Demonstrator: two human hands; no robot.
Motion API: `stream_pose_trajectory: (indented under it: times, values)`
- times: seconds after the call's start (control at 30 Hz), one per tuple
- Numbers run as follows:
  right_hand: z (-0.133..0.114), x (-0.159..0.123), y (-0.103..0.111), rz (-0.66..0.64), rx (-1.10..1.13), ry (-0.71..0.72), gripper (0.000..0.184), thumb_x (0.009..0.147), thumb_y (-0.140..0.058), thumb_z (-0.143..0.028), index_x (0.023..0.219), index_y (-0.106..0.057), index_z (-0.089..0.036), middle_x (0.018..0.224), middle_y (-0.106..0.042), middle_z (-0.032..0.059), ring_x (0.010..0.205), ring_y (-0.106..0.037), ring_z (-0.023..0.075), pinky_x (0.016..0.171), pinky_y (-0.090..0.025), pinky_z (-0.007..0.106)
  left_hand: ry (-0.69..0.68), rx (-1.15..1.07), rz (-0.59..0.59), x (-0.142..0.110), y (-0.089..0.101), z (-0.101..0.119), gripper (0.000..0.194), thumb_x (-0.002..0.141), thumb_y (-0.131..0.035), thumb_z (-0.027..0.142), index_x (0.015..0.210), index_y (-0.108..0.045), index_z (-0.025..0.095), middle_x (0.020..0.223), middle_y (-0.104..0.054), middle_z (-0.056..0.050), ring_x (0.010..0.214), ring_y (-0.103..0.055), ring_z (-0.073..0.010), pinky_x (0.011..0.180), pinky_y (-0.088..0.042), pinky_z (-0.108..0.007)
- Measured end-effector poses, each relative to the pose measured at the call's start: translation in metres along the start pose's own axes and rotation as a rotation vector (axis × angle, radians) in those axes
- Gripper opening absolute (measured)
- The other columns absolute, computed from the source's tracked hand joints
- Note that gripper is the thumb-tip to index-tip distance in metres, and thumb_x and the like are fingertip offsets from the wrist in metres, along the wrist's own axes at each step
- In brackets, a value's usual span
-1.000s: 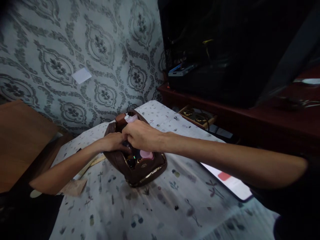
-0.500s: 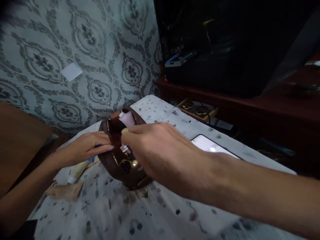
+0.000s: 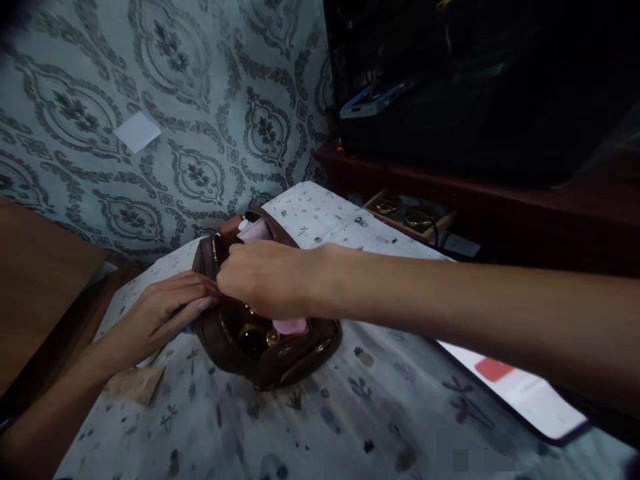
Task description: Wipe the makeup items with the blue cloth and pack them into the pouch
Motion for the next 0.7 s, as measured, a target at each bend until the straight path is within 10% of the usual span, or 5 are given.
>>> stream_pose_trajectory:
  times: [0.2, 0.7]
  values:
    - [0.001, 0.036, -0.02, -0.323, -0.179, 0.018, 0.014, 0.086, -0.063, -0.004, 0.095, -0.073, -0.01, 0.097, -0.072, 0.0095, 0.099, -0.062, 0.0223, 0.084, -0.042, 0.033, -0.019, 0.001, 0.032, -0.002, -0.001, 0.0, 0.036, 0.104, -0.037, 0.034, 0.085, -0.065, 0.019, 0.09, -0.068, -0.006, 0.089, -0.063, -0.0183, 0.082, -0.051, -0.03]
    - [0.005, 0.047, -0.025, -0.313, -0.101, -0.113, 0.019, 0.086, -0.06, -0.004, 0.101, -0.071, -0.007, 0.107, -0.072, 0.0155, 0.098, -0.067, 0.0236, 0.074, -0.045, 0.03, -0.024, 0.025, 0.099, -0.007, -0.005, -0.001, 0.035, 0.105, -0.037, 0.032, 0.079, -0.057, 0.019, 0.076, -0.06, -0.001, 0.073, -0.057, -0.0146, 0.068, -0.044, -0.027]
Point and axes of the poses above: each hand's wrist, its own x-axis towards the middle knuckle, its own y-axis out of the back of the hand, z = x × y, the point moved 5 cm from there along x, towards the middle knuckle
